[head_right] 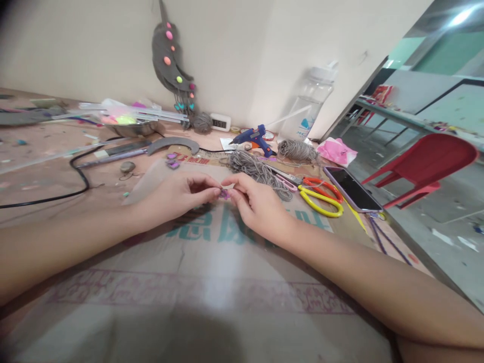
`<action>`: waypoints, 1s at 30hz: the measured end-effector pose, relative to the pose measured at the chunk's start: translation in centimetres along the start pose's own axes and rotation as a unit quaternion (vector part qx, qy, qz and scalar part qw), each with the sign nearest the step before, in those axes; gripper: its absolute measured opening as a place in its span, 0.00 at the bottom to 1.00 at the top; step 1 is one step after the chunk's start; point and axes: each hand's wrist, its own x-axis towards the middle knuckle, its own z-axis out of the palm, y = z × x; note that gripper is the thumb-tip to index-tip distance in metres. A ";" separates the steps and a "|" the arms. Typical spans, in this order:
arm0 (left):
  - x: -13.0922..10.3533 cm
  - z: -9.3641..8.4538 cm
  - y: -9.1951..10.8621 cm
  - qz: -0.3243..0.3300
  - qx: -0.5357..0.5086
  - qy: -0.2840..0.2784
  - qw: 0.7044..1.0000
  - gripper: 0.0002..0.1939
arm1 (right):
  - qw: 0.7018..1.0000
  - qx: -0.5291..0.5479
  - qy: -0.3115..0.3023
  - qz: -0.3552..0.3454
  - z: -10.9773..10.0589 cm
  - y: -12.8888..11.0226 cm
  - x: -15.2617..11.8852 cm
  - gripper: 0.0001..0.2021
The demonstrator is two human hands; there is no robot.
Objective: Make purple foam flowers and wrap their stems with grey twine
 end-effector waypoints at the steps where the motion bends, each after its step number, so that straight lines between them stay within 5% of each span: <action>1: 0.0 0.0 -0.1 0.004 0.004 0.003 1.000 0.12 | 1.000 0.012 -0.007 0.006 0.0 -0.1 0.0 0.09; 11: -0.1 -0.1 0.0 0.015 -0.011 0.028 0.999 0.11 | 0.988 0.122 -0.046 0.083 0.2 -0.7 0.2 0.13; 19: 0.2 -0.3 0.0 0.034 -0.097 -0.022 0.994 0.11 | 0.966 0.216 -0.043 0.134 0.8 0.3 0.5 0.04; 30: -0.3 0.1 0.3 0.048 -0.016 0.031 0.998 0.10 | 0.965 0.217 -0.036 0.142 0.8 -0.1 0.4 0.07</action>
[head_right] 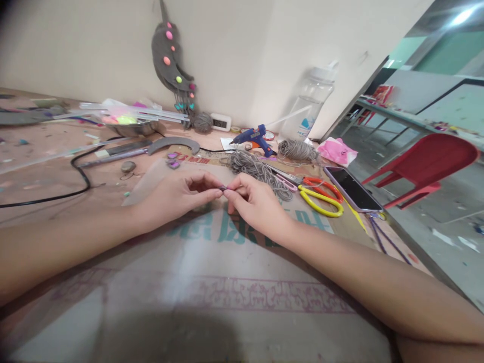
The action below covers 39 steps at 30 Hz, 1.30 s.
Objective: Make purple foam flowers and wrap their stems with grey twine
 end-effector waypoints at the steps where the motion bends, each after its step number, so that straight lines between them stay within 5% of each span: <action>1: 0.0 0.0 0.0 -0.004 0.005 -0.003 1.000 0.10 | 1.000 0.002 0.002 0.002 0.0 0.0 0.0 0.07; 28: 0.0 -0.3 0.8 -0.028 0.004 -0.035 0.999 0.11 | 0.999 -0.038 0.026 -0.023 0.0 -0.2 -0.1 0.09; 39: -0.1 -0.3 0.7 -0.025 0.031 -0.008 0.999 0.12 | 0.996 -0.076 0.019 -0.047 -0.1 -0.6 -0.4 0.13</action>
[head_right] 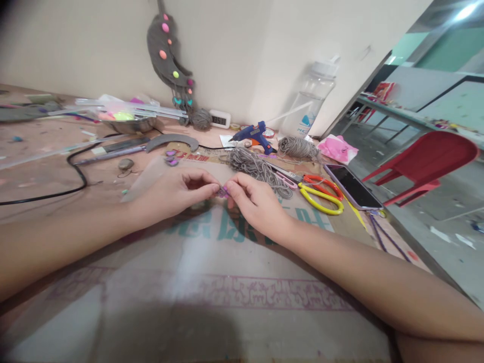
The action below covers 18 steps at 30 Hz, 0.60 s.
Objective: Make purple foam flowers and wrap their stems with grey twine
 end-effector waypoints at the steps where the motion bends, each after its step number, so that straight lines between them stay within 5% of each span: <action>1: 0.0 0.0 0.0 0.002 0.000 0.003 1.000 0.12 | 1.000 -0.001 0.000 0.000 0.0 0.0 0.0 0.12; 18: 0.2 0.1 -0.5 0.001 -0.035 -0.019 0.999 0.12 | 0.999 0.020 0.026 0.013 0.1 0.3 0.1 0.07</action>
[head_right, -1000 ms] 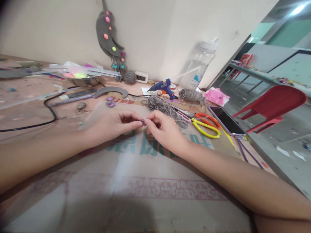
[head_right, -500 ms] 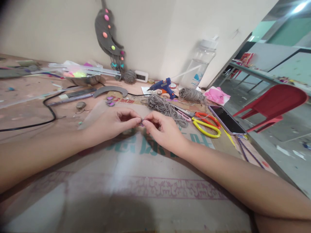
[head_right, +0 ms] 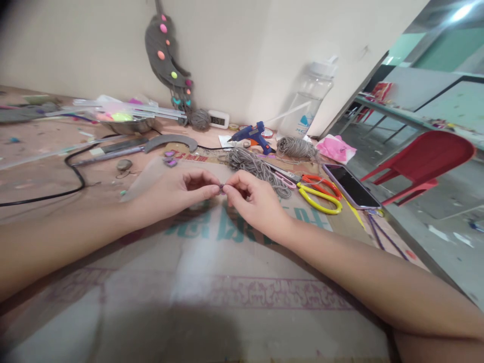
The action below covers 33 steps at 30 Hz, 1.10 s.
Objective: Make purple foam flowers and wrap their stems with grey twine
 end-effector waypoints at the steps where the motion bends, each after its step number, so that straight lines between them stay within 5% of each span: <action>1: 0.0 0.0 0.1 -0.004 0.001 -0.002 1.000 0.11 | 1.000 -0.001 -0.001 -0.003 0.0 0.0 0.0 0.07; 27: 0.0 -0.5 0.4 0.023 0.020 -0.002 1.000 0.20 | 1.000 0.002 -0.010 -0.007 -0.1 0.4 0.1 0.09; 33: 0.0 -0.1 0.5 -0.016 0.012 0.001 1.000 0.13 | 1.000 -0.006 -0.004 -0.026 -0.1 0.5 0.1 0.09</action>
